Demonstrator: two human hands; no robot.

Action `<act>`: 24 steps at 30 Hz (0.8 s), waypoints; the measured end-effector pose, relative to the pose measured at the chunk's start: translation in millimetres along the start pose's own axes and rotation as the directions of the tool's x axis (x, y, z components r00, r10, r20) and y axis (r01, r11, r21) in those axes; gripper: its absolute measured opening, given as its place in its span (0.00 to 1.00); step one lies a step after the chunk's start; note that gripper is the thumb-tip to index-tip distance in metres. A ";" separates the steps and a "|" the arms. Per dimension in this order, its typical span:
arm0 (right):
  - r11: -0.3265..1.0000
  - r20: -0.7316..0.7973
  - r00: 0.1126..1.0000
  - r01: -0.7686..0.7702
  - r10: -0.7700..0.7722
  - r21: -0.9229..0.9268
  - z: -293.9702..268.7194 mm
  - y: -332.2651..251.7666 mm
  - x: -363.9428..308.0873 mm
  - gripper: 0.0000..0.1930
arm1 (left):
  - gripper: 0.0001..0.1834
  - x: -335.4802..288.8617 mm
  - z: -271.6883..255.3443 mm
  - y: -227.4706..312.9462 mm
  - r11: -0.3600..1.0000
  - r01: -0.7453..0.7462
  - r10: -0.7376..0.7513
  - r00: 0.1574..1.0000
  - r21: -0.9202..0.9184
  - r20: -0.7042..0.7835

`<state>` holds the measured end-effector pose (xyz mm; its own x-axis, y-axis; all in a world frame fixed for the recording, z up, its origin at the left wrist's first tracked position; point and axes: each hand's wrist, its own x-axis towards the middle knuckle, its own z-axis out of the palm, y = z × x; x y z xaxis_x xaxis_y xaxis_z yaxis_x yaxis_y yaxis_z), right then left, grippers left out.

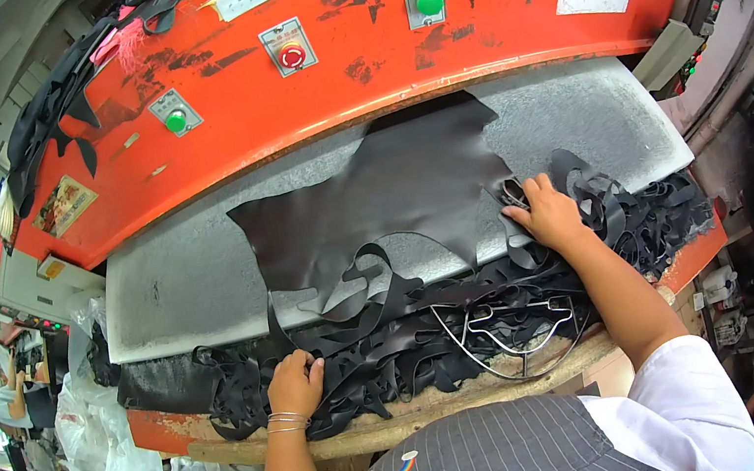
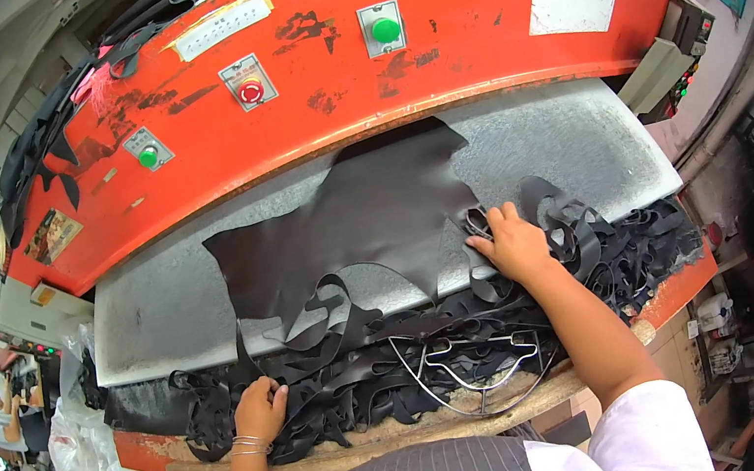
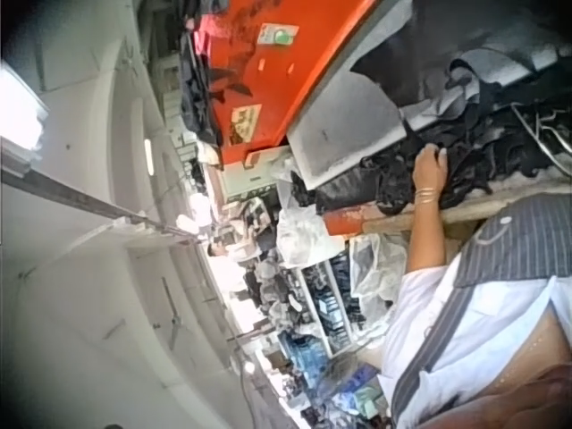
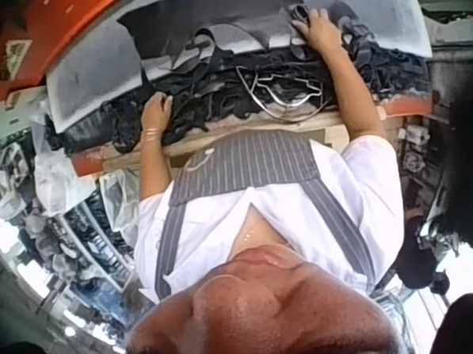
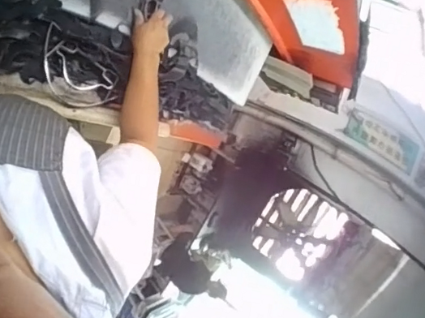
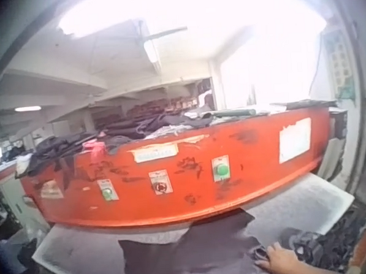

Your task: Cutting leather shapes using a hydraulic press and metal dies for shoe manufacturing.

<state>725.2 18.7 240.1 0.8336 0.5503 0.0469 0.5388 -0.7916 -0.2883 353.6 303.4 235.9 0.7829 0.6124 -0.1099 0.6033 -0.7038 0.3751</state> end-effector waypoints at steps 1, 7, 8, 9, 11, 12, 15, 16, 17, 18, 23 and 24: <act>1.000 0.008 1.000 0.005 -0.005 0.002 -2.4 5.6 -7.2 0.25 | 0.10 -4.2 -0.8 -0.4 1.000 0.009 -0.009 1.000 0.002 0.002; 0.850 -0.236 0.846 0.513 -0.478 0.119 -42.7 -29.4 -69.2 0.25 | 0.14 -4.3 -30.7 6.1 0.983 -0.048 0.020 0.987 -0.175 -0.156; 0.794 -0.163 0.797 0.600 -0.581 0.103 -51.0 -51.3 -82.6 0.25 | 0.14 4.7 -33.6 7.5 0.979 -0.084 0.044 0.976 -0.185 -0.212; 0.759 0.042 0.761 0.640 -0.648 0.122 -54.6 -73.1 -94.8 0.24 | 0.14 14.5 -34.3 8.7 0.974 -0.122 0.068 0.962 -0.192 -0.264; 0.642 0.119 0.631 0.748 -0.767 0.169 -33.9 -98.4 -124.7 0.23 | 0.17 44.8 -28.3 24.5 0.959 -0.233 0.172 0.932 -0.164 -0.318; 0.576 0.078 0.575 0.786 -0.814 0.225 -21.6 -107.0 -135.9 0.23 | 0.20 59.7 -22.4 29.2 0.947 -0.290 0.226 0.909 -0.140 -0.351; 0.605 0.135 0.591 0.757 -0.795 0.246 -1.6 -120.2 -158.5 0.30 | 0.32 96.9 14.4 29.7 0.943 -0.332 0.294 0.876 -0.037 -0.384; 0.669 0.167 0.649 0.708 -0.742 0.224 -5.7 -119.6 -160.8 0.34 | 0.35 100.8 23.6 41.8 0.957 -0.291 0.282 0.926 0.003 -0.252; 0.733 0.200 0.705 0.652 -0.680 0.192 -17.4 -116.3 -162.8 0.37 | 0.38 103.6 31.8 56.9 0.964 -0.261 0.265 0.957 0.042 -0.116; 0.804 0.285 0.753 0.572 -0.593 0.162 -29.6 -110.3 -163.4 0.43 | 0.39 100.2 32.8 71.3 0.933 -0.352 0.353 0.936 0.081 -0.001; 0.883 0.335 0.849 0.460 -0.408 -0.091 -35.8 -85.7 -173.7 0.45 | 0.36 84.7 33.4 61.5 0.816 -0.578 0.573 0.799 -0.029 0.182; 0.893 0.319 0.857 0.445 -0.404 -0.064 -35.8 -82.5 -172.3 0.44 | 0.35 85.1 33.9 53.3 0.768 -0.638 0.637 0.749 -0.061 0.181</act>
<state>541.5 -20.3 290.0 0.4582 0.8763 -0.1489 0.8597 -0.4795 -0.1759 457.5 305.8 215.3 0.9984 -0.0549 -0.0102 -0.0458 -0.9092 0.4138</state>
